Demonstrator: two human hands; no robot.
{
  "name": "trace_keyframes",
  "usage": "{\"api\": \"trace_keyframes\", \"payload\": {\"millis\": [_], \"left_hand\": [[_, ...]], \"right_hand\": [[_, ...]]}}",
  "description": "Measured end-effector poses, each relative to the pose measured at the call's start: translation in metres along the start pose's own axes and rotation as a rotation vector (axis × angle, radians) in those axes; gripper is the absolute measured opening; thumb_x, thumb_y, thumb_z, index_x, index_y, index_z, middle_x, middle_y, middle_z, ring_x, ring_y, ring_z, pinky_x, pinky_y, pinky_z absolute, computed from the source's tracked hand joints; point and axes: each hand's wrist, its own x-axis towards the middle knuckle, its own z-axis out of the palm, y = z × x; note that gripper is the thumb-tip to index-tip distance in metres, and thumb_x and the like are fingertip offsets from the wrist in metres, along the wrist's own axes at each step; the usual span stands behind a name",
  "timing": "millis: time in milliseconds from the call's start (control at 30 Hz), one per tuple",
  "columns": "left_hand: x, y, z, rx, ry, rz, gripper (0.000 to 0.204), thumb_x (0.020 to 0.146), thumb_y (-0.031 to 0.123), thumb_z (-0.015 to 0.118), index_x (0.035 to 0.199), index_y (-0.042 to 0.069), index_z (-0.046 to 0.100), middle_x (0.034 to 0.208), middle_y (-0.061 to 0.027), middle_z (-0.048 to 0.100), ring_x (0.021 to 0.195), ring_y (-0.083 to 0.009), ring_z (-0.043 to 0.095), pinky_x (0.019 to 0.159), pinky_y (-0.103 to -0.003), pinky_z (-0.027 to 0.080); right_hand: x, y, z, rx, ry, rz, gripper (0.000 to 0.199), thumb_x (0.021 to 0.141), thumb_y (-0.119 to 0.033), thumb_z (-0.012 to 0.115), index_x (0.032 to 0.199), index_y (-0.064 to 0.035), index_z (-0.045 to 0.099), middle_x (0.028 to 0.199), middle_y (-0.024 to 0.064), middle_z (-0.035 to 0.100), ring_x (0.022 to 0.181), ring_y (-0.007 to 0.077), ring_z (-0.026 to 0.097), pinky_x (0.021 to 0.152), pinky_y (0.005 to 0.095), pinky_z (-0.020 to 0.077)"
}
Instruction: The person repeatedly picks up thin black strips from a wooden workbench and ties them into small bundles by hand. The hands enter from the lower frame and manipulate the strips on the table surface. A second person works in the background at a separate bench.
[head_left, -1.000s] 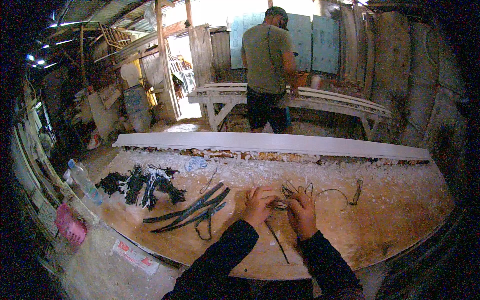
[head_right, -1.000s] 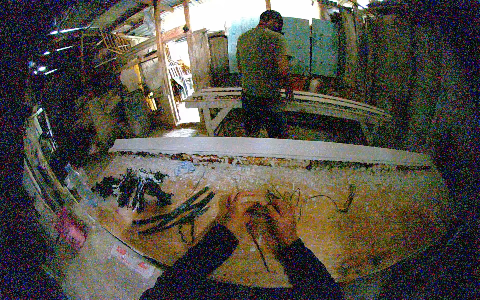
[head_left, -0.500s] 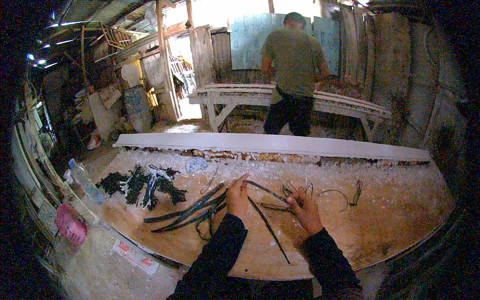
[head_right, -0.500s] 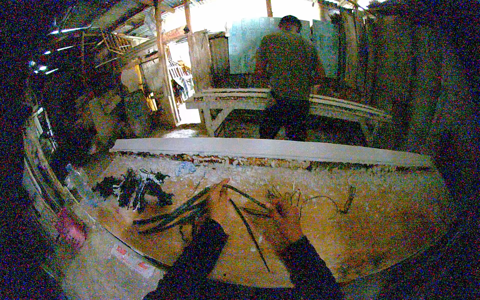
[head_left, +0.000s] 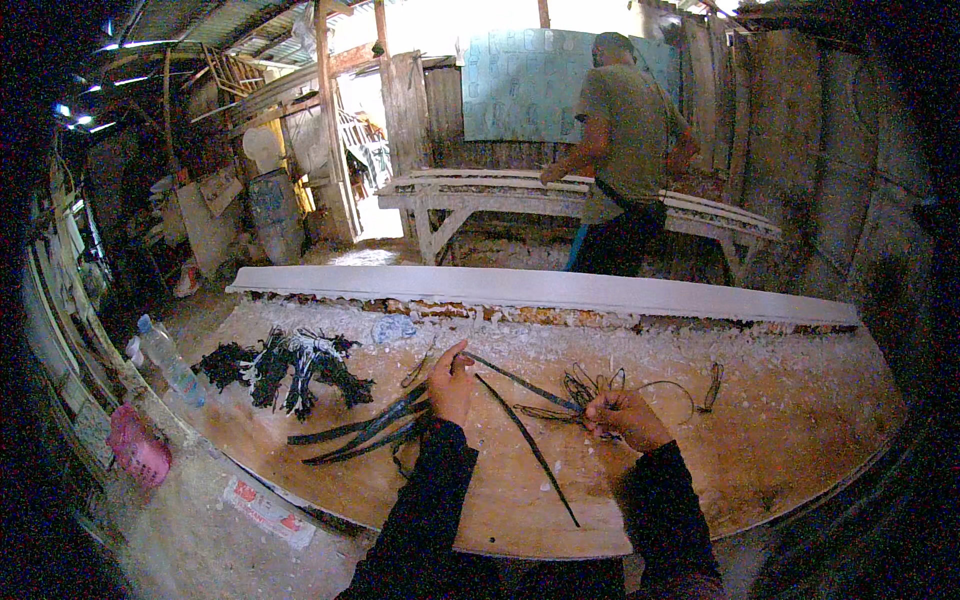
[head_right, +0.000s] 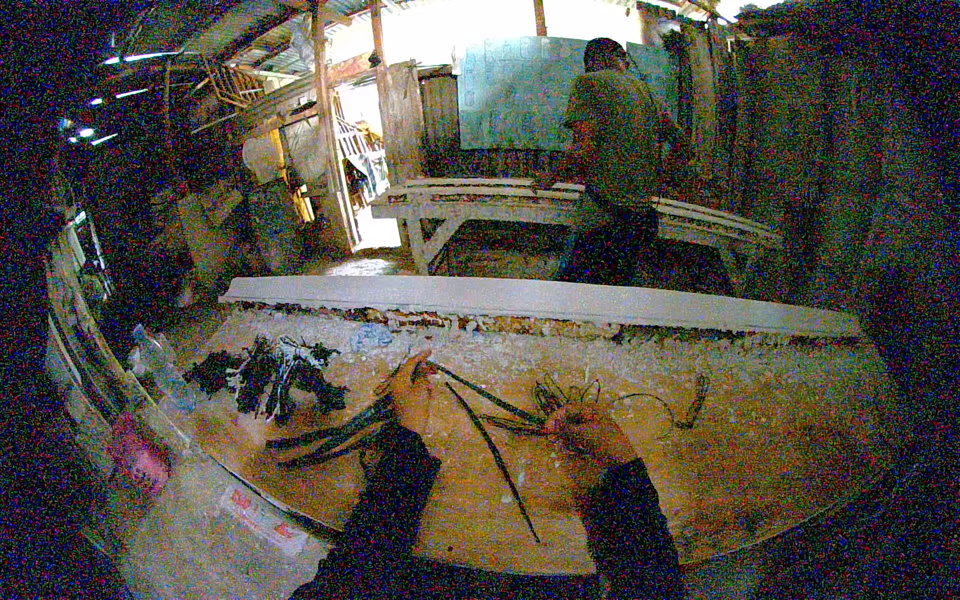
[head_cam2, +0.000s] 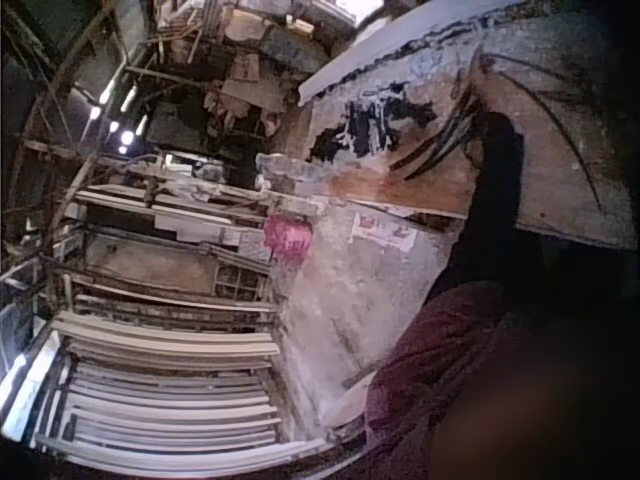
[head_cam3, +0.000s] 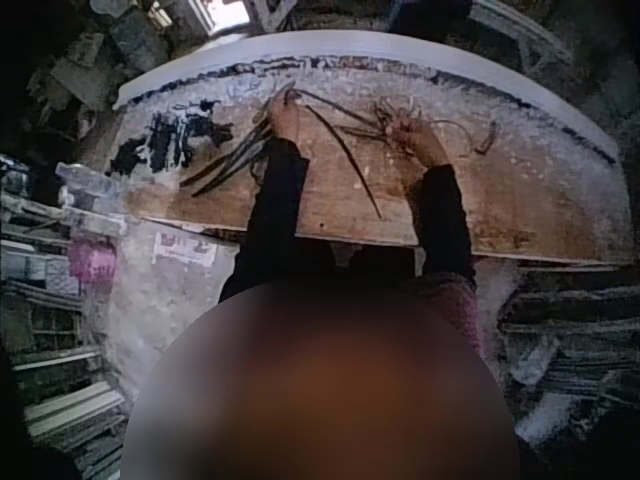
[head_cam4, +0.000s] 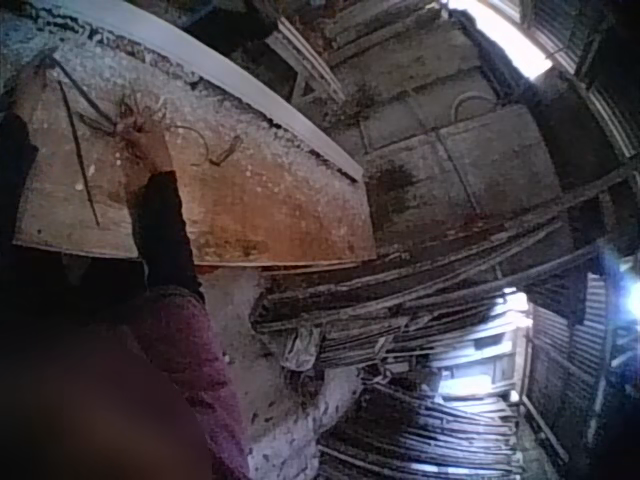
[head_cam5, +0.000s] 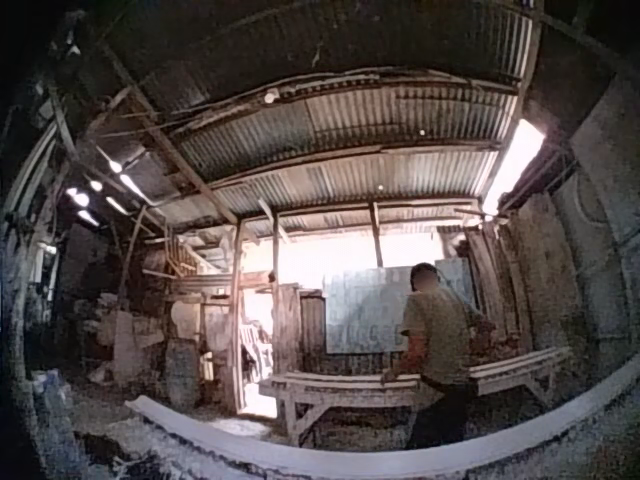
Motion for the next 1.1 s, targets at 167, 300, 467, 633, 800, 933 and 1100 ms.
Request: {"api": "trace_keyframes", "payload": {"millis": [167,300,467,633,800,933,1100], "left_hand": [[0.006,-0.013,0.004,0.04,-0.142,0.086,0.024,0.083,0.002,0.044,0.102,0.006,0.059,0.075,-0.0019,0.056,0.07,-0.0095,0.05,0.066,-0.024,0.042],[-0.001,-0.014,0.012,-0.027,-0.492,0.089,0.022,0.081,0.003,0.048,0.099,0.006,0.06,0.073,0.0014,0.054,0.071,-0.0072,0.048,0.068,-0.023,0.041],[-0.017,0.008,0.015,0.048,-0.743,0.008,0.019,0.08,0.01,0.056,0.098,0.005,0.06,0.074,0.0015,0.056,0.071,-0.0069,0.05,0.067,-0.022,0.041],[-0.018,0.019,0.016,-0.049,-0.803,-0.075,0.022,0.08,0.016,0.059,0.098,0.004,0.059,0.074,0.0002,0.057,0.069,-0.0079,0.052,0.065,-0.023,0.042],[-0.023,0.021,0.02,-0.11,-0.744,-0.113,0.016,0.08,0.019,0.06,0.083,0.003,0.058,0.071,-0.0006,0.056,0.064,-0.0088,0.052,0.062,-0.023,0.042],[-0.025,0.025,0.019,0.173,-0.755,-0.099,0.017,0.08,0.02,0.058,0.079,0.004,0.055,0.069,-0.001,0.055,0.062,-0.0096,0.051,0.059,-0.024,0.042],[-0.026,0.031,0.018,0.309,-0.816,-0.057,0.017,0.082,0.019,0.055,0.084,0.003,0.055,0.068,-0.0019,0.057,0.062,-0.0104,0.054,0.055,-0.023,0.043]], "right_hand": [[0.004,0.004,-0.016,0.471,-0.081,-0.174,0.013,0.079,-0.017,0.058,0.078,-0.0059,0.053,0.068,0.0033,0.056,0.061,0.011,0.054,0.057,0.0222,0.0448],[0.007,0.008,-0.03,1.005,0.11,-0.301,0.01,0.084,-0.014,0.051,0.084,-0.0045,0.053,0.071,0.0038,0.057,0.063,0.0114,0.056,0.058,0.0234,0.0459],[0.013,0.015,-0.051,1.139,0.234,-0.323,0.015,0.087,-0.014,0.046,0.094,-0.0039,0.055,0.076,0.0034,0.06,0.064,0.011,0.057,0.059,0.024,0.0461],[0.016,0.025,-0.06,1.072,0.321,-0.304,0.016,0.087,-0.016,0.047,0.096,-0.0056,0.056,0.075,0.0009,0.061,0.066,0.0114,0.057,0.061,0.0251,0.0467],[0.018,0.027,-0.06,1.061,0.406,-0.295,0.015,0.086,-0.016,0.047,0.094,-0.0077,0.057,0.073,-0.0008,0.06,0.068,0.0116,0.057,0.062,0.0255,0.0472],[0.02,0.026,-0.059,1.062,0.438,-0.292,0.013,0.085,-0.016,0.049,0.091,-0.0086,0.058,0.073,-0.0013,0.06,0.068,0.0119,0.057,0.063,0.026,0.0474],[0.018,0.026,-0.058,1.109,0.464,-0.312,0.012,0.084,-0.016,0.051,0.089,-0.0087,0.059,0.072,-0.0014,0.06,0.068,0.0115,0.057,0.064,0.0265,0.0475]]}}
